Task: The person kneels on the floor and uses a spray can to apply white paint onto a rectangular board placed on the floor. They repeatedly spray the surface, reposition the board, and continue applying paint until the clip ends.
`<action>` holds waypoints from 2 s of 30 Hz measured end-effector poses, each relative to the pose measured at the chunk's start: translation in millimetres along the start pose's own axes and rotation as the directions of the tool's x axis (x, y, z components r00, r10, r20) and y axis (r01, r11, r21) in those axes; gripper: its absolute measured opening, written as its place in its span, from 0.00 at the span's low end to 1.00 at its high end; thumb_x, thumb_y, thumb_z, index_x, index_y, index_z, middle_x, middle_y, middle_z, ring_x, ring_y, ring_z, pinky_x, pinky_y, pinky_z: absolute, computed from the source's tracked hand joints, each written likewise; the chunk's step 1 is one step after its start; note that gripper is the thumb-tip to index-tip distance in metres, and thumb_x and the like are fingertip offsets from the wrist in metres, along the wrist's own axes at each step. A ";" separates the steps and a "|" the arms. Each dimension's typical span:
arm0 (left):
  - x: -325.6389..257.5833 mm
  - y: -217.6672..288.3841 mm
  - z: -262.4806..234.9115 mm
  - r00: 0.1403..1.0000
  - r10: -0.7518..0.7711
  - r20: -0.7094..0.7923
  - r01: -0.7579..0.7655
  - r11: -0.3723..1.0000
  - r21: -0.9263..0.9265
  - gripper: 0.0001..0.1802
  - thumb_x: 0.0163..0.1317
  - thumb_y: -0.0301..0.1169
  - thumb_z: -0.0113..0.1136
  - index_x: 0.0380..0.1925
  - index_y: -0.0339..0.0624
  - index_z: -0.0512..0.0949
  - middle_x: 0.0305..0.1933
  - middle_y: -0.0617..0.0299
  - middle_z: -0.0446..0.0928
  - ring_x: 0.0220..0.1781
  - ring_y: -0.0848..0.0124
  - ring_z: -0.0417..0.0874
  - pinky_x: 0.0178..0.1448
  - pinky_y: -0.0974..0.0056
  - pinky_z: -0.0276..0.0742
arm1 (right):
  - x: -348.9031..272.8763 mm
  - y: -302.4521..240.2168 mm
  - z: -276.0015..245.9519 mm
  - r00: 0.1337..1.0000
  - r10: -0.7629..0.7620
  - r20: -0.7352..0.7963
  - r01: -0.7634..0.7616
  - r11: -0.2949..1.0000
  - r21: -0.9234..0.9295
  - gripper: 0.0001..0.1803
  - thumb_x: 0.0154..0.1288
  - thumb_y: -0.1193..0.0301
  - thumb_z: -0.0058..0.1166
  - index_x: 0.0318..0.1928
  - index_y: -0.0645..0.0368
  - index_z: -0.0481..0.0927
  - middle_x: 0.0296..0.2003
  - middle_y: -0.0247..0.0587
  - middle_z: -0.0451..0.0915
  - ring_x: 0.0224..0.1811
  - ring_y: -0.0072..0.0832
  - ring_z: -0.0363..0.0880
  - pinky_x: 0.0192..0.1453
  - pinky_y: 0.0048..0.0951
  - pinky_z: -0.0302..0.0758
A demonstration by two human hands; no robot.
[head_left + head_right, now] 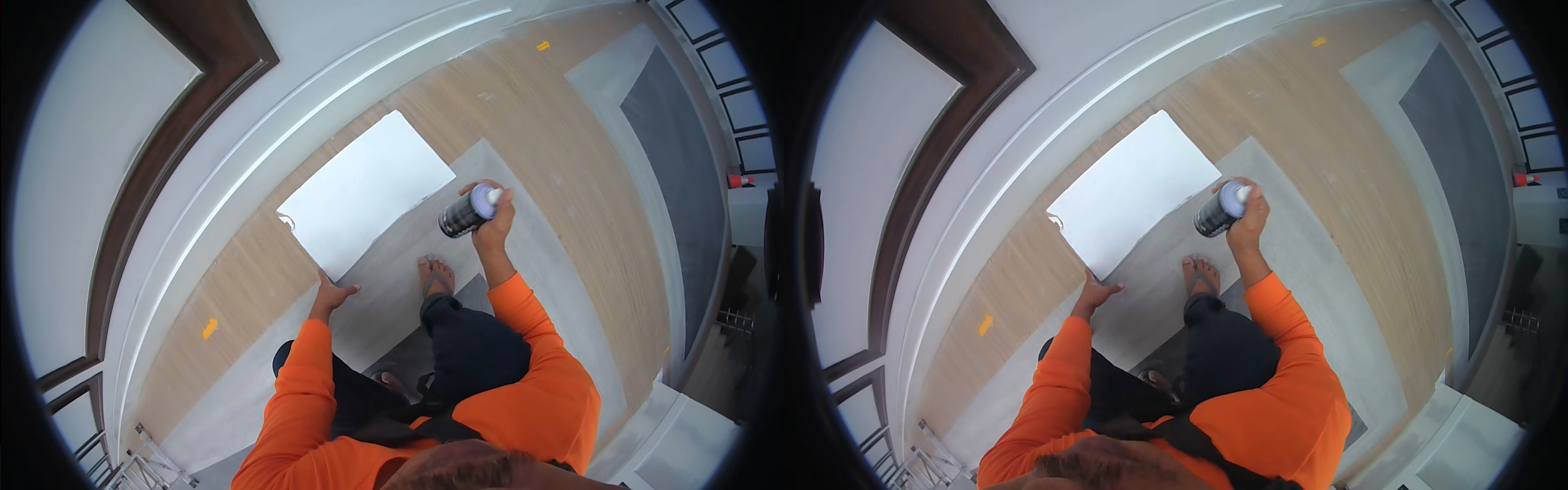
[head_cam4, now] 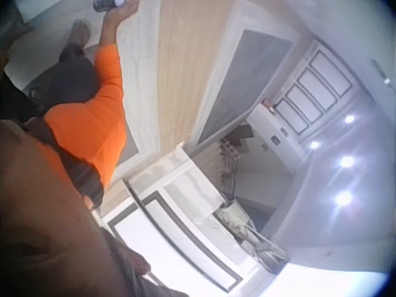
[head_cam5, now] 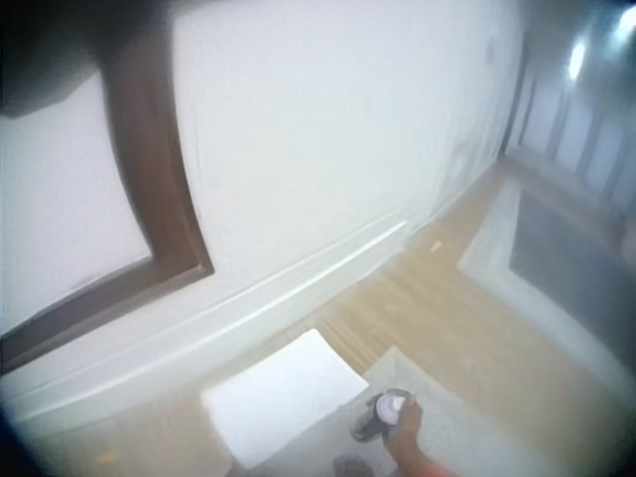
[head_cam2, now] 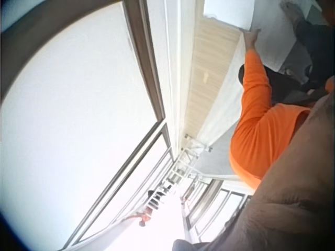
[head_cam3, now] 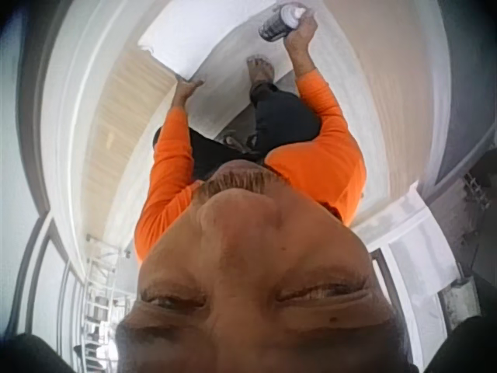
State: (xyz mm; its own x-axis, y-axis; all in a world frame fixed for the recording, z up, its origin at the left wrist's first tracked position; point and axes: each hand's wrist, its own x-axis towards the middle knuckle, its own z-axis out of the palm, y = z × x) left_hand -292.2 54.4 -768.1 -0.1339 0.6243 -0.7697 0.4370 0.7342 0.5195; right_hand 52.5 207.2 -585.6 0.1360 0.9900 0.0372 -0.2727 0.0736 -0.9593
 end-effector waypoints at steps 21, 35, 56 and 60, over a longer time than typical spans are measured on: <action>-9.7 7.8 0.8 1.000 -0.012 0.011 0.012 1.000 0.007 0.81 0.45 0.49 0.84 0.78 0.24 0.29 0.79 0.28 0.52 0.82 0.45 0.57 0.82 0.54 0.57 | -45.2 17.7 18.9 0.896 -0.004 0.444 -0.006 1.000 0.021 0.28 0.78 0.48 0.49 0.45 0.63 0.84 0.40 0.44 0.87 0.44 0.29 0.84 0.52 0.34 0.80; -16.9 28.4 6.3 1.000 0.023 0.009 -0.024 0.989 0.149 0.78 0.47 0.52 0.83 0.78 0.23 0.34 0.81 0.31 0.50 0.84 0.47 0.54 0.82 0.54 0.55 | -15.3 14.4 -2.6 0.964 0.025 0.266 -0.055 0.993 0.108 0.28 0.79 0.47 0.49 0.49 0.62 0.83 0.41 0.40 0.86 0.43 0.25 0.83 0.52 0.29 0.79; -72.8 110.2 70.0 0.784 0.353 0.511 0.406 0.330 -0.852 0.40 0.73 0.71 0.35 0.57 0.47 0.76 0.42 0.56 0.84 0.39 0.62 0.88 0.50 0.44 0.87 | -58.8 42.9 47.8 0.824 0.273 0.496 -0.239 0.962 -0.132 0.34 0.63 0.53 0.73 0.61 0.56 0.74 0.49 0.37 0.80 0.54 0.25 0.77 0.61 0.32 0.76; -83.6 104.8 66.4 0.873 0.213 0.438 0.346 0.364 -0.865 0.41 0.75 0.70 0.29 0.57 0.49 0.76 0.37 0.62 0.83 0.34 0.66 0.86 0.49 0.43 0.86 | -64.4 37.6 51.7 0.715 0.335 0.614 -0.197 0.939 -0.283 0.41 0.55 0.57 0.80 0.64 0.55 0.71 0.51 0.37 0.79 0.58 0.27 0.77 0.65 0.34 0.74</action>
State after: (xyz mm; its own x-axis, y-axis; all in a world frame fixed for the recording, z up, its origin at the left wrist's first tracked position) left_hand -176.2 61.5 -673.9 0.3660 0.5843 -0.7243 -0.6565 0.7138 0.2440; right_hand -15.8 152.4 -609.6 -0.5789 0.8061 -0.1231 -0.0133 -0.1603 -0.9870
